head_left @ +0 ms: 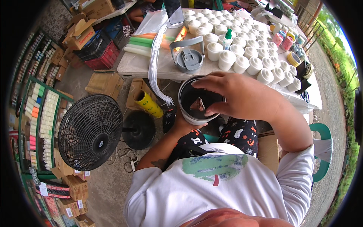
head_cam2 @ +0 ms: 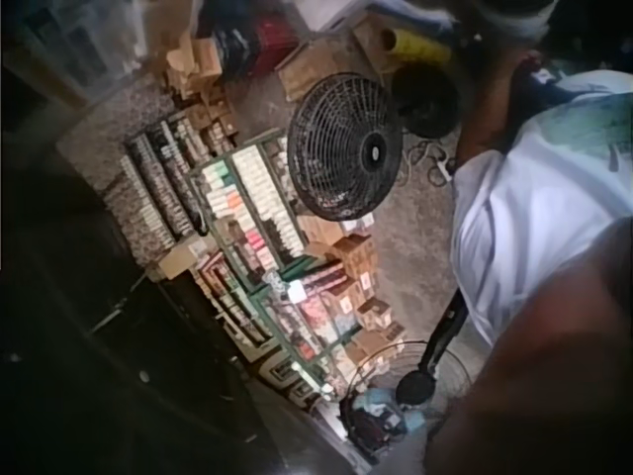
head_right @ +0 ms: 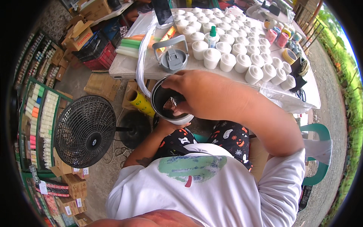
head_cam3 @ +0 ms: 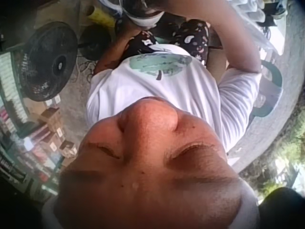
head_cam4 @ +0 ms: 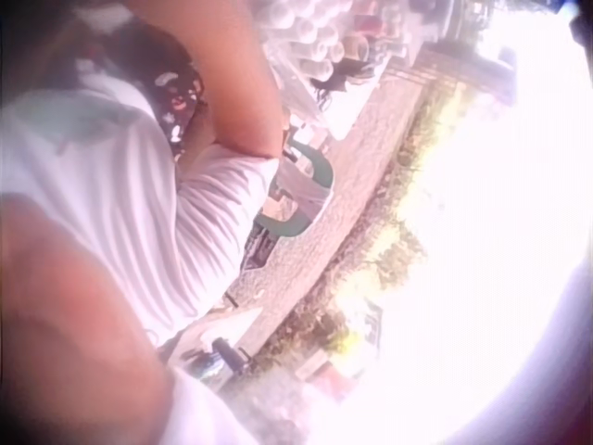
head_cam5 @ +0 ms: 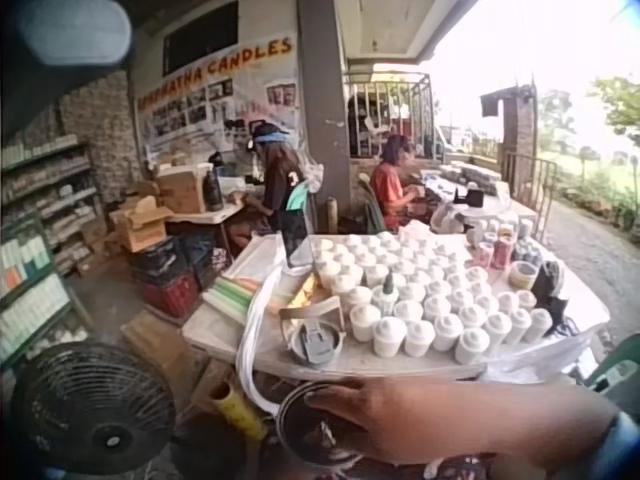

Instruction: The person assembles white candles by inserting wicks into the center of each candle. They handle the candles one at a time, using a cloth to wipe their hands and the candle surfaces. The candles are arranged on a table and placed into a cardboard box after assembly.

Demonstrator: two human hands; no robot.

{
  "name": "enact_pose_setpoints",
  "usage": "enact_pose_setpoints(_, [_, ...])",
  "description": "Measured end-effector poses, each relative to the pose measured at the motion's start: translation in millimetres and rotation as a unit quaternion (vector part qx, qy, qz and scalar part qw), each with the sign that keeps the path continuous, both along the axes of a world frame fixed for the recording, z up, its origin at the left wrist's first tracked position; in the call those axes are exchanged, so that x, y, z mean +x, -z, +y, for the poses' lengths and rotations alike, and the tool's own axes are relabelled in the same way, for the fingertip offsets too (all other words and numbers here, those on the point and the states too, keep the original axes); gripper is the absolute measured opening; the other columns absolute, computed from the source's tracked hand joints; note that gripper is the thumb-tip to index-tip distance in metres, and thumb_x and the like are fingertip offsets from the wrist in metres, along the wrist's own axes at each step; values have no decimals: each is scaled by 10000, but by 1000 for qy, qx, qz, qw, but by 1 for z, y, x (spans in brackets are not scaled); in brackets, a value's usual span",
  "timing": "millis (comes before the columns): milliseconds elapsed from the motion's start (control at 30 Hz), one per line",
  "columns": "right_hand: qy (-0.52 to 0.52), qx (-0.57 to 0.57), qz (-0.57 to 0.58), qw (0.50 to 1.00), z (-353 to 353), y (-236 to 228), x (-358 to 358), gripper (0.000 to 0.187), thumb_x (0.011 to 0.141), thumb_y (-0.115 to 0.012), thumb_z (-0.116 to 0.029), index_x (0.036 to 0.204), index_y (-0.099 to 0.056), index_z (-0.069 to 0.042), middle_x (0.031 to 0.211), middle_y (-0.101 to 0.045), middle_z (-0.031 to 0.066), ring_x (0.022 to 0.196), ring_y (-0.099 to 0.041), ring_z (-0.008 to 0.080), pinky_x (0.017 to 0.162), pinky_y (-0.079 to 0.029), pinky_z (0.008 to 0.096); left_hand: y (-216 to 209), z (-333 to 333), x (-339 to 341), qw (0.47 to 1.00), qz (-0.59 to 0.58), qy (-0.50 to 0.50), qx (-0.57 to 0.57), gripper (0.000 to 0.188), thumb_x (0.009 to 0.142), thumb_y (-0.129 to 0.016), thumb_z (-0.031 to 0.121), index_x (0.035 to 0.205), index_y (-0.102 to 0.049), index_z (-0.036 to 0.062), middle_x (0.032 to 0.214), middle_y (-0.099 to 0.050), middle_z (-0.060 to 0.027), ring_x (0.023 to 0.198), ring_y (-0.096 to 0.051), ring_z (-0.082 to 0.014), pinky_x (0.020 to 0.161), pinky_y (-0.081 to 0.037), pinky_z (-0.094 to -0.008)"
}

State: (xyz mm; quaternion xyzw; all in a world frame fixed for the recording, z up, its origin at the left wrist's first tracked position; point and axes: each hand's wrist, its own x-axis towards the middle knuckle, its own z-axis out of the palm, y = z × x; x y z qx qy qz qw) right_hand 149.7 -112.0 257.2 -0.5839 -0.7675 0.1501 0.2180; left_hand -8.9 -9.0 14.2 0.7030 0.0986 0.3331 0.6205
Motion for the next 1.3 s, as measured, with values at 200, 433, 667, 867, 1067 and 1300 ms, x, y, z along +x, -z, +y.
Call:
enact_pose_setpoints(200, [110,56,139,983,21,-8,39,356,839,-715,-77,1175,-608,-25,1057,-666,57,956,-639,159,860,-514,312,23,8,-8,997,17,16,-75,956,543,-868,30,1363,-378,-4,1276,-531,-109,1157,-535,-193,1011,-433,-341])
enact_pose_setpoints(433, [192,181,7,965,109,49,77,478,831,-724,-243,1247,-578,-59,1227,-604,129,1088,-603,303,926,-477,385,5,14,-23,998,55,-19,31,950,561,-860,41,1378,-378,-16,1300,-522,-118,1159,-533,-182,1004,-436,-338])
enact_pose_setpoints(667, [125,-9,-211,969,187,61,52,475,861,-662,-362,1244,-580,-94,1082,-657,172,1041,-612,340,984,-414,415,17,20,-31,997,47,-59,27,973,547,-870,178,1368,-381,-3,1290,-525,-117,1191,-511,-217,1042,-382,-360])
enact_pose_setpoints(867, [128,68,-169,975,185,42,66,401,874,-654,-373,1150,-612,-84,909,-683,180,869,-656,338,787,-491,425,61,35,-34,997,59,-51,26,1116,498,-916,174,1388,-259,31,1298,-469,-128,1179,-501,-237,1020,-406,-375])
enact_pose_setpoints(1067, [128,144,-36,981,123,-41,62,429,891,-647,-406,1042,-648,-5,782,-658,99,693,-577,157,691,-482,310,58,38,-31,997,65,-41,27,1093,501,-924,173,1367,-273,27,1257,-494,-116,1151,-511,-223,1009,-409,-369])
enact_pose_setpoints(1300, [6,76,-23,997,51,-59,31,369,865,-688,-404,1013,-702,-67,735,-654,87,651,-597,171,639,-488,314,49,31,-14,998,57,-8,-17,968,521,-918,135,1274,-318,36,1212,-503,-108,1115,-523,-200,959,-450,-356])
